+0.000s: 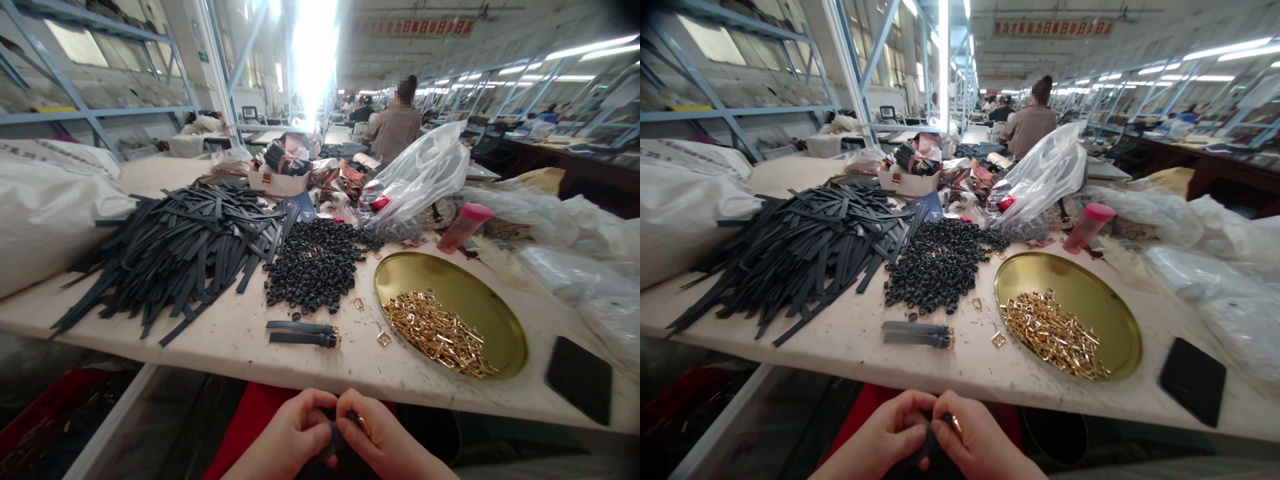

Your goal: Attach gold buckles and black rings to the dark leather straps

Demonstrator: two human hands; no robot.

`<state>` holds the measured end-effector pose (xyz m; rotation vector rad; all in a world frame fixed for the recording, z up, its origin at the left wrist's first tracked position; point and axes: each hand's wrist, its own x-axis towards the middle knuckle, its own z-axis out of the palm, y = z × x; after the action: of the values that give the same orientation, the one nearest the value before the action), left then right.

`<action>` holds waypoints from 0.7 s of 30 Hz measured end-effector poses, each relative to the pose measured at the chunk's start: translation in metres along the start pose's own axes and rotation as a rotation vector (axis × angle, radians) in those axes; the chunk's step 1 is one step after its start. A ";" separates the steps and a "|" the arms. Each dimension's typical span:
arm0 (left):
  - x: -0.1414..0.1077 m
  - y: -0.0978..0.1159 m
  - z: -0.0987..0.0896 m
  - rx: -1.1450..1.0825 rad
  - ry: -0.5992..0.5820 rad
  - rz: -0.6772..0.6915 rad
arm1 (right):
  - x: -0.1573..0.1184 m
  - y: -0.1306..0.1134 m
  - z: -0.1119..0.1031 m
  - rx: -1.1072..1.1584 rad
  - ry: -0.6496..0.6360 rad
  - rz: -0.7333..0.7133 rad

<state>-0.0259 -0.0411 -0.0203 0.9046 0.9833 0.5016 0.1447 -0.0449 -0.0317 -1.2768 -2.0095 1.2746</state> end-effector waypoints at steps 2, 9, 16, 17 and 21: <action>0.001 0.001 -0.002 0.037 0.031 0.015 | 0.002 0.001 0.001 -0.031 0.004 0.008; 0.011 0.004 -0.009 0.051 0.074 0.038 | 0.015 0.005 0.011 0.216 0.112 -0.003; 0.014 0.021 -0.024 0.375 0.005 -0.150 | 0.027 0.023 0.028 0.146 0.261 0.022; 0.015 0.022 -0.027 0.383 -0.002 -0.172 | 0.028 0.026 0.029 0.134 0.255 0.016; 0.018 0.025 -0.033 0.434 -0.021 -0.225 | 0.032 0.030 0.032 0.078 0.277 -0.001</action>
<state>-0.0454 -0.0004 -0.0164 1.1635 1.1818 0.0842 0.1199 -0.0276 -0.0769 -1.3339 -1.7497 1.0966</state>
